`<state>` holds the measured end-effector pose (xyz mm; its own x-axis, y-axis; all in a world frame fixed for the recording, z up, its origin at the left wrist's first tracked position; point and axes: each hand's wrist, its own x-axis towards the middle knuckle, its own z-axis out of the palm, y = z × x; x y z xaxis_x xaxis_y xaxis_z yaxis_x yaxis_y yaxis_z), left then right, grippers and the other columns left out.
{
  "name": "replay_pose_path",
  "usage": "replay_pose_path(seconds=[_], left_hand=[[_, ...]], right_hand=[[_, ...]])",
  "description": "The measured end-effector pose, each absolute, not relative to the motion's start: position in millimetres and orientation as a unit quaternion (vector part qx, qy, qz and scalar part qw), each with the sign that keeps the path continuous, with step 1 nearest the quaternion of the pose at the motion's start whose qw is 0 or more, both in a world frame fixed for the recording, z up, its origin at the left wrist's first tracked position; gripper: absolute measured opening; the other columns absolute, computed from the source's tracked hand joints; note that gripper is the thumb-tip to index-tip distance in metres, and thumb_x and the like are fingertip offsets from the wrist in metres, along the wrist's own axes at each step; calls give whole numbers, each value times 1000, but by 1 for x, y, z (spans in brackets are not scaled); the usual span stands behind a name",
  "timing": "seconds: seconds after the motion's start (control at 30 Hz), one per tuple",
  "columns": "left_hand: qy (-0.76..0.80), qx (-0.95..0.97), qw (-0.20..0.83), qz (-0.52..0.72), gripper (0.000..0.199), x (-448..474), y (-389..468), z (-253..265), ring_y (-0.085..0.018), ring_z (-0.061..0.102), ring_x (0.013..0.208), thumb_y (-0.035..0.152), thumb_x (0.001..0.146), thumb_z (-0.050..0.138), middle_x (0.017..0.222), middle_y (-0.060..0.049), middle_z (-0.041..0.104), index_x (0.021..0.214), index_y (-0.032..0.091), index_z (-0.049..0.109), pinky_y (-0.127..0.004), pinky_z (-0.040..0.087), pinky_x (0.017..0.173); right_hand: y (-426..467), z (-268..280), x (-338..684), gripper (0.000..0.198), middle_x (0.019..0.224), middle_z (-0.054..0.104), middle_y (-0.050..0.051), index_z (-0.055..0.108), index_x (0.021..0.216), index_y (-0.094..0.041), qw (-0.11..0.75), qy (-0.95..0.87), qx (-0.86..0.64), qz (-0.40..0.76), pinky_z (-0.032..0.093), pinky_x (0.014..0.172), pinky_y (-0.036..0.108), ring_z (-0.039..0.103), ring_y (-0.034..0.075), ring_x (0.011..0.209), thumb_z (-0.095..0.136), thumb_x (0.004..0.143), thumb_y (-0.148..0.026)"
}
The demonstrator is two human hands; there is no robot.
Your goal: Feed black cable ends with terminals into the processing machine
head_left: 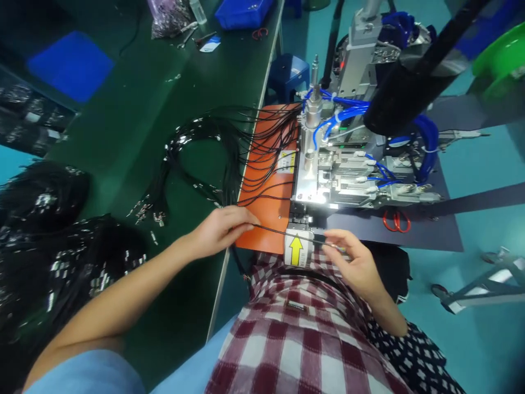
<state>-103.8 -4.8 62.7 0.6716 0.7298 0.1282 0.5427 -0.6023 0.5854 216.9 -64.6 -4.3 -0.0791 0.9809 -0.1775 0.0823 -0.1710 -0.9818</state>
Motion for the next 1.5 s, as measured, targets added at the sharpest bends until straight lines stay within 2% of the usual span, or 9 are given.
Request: replay_pose_path(seconds=[0.13, 0.27, 0.4, 0.63, 0.77, 0.9, 1.1, 1.27, 1.5], left_hand=[[388, 852, 286, 202, 18, -80, -24, 35, -16, 67, 91, 17, 96, 49, 96, -7, 71, 106, 17, 64, -27, 53, 82], [403, 832, 316, 212, 18, -70, -39, 23, -14, 66, 87, 16, 95, 50, 95, -6, 70, 106, 18, 63, -25, 53, 79], [417, 824, 340, 177, 16, -62, -48, 30, -16, 66, 86, 18, 95, 49, 95, -6, 70, 104, 18, 63, -27, 52, 78], [391, 675, 606, 158, 36, -18, -44, 55, -18, 64, 91, 27, 97, 48, 97, -5, 67, 132, 21, 42, -29, 51, 78], [408, 654, 609, 185, 26, -6, -41, 49, -13, 55, 70, 29, 99, 43, 77, 0, 61, 122, 19, 49, -24, 43, 65], [413, 667, 593, 182, 23, 0, -37, 46, -11, 45, 63, 31, 97, 47, 72, 3, 53, 115, 19, 54, -23, 34, 58], [409, 638, 618, 207, 18, 14, -22, 46, -10, 45, 62, 31, 95, 51, 68, 3, 52, 92, 16, 61, -21, 36, 57], [414, 596, 650, 226, 25, 17, -18, 39, -6, 39, 48, 34, 97, 47, 60, 4, 53, 92, 15, 61, -19, 33, 48], [428, 542, 681, 241, 22, 20, -18, 40, -5, 39, 43, 35, 91, 56, 57, 4, 54, 86, 14, 58, -17, 31, 42]], right_hand=[[-71, -1, 206, 29, 88, 68, 3, 68, 106, -25, 429, -454, -493, 605, 57, 64, 29, 65, 17, 76, 74, 77, -27], [-70, -4, 205, 14, 74, 65, 0, 69, 88, -23, 471, -363, -491, 637, 54, 55, 26, 60, 12, 59, 76, 76, -27], [-65, -4, 201, 10, 72, 66, 0, 70, 84, -23, 480, -370, -489, 628, 53, 54, 27, 60, 13, 57, 75, 77, -29], [-64, 3, 179, 8, 87, 72, 3, 75, 86, -24, 429, -507, -446, 600, 55, 75, 33, 66, 17, 79, 72, 79, -23], [-66, 2, 188, 20, 87, 72, 3, 72, 98, -25, 438, -425, -450, 651, 55, 62, 29, 65, 15, 70, 73, 79, -26], [-65, 3, 197, 9, 83, 68, 2, 73, 88, -24, 454, -433, -478, 614, 53, 55, 26, 62, 14, 67, 72, 81, -30], [-62, 4, 202, 15, 79, 65, 1, 73, 94, -26, 457, -425, -500, 600, 53, 55, 25, 60, 14, 67, 73, 80, -31], [-58, 3, 208, 13, 79, 66, 0, 71, 92, -24, 481, -381, -517, 597, 50, 59, 25, 57, 11, 61, 71, 82, -32], [-53, 6, 205, 12, 75, 66, -1, 71, 88, -23, 488, -371, -517, 597, 48, 62, 26, 56, 12, 60, 68, 84, -35]])
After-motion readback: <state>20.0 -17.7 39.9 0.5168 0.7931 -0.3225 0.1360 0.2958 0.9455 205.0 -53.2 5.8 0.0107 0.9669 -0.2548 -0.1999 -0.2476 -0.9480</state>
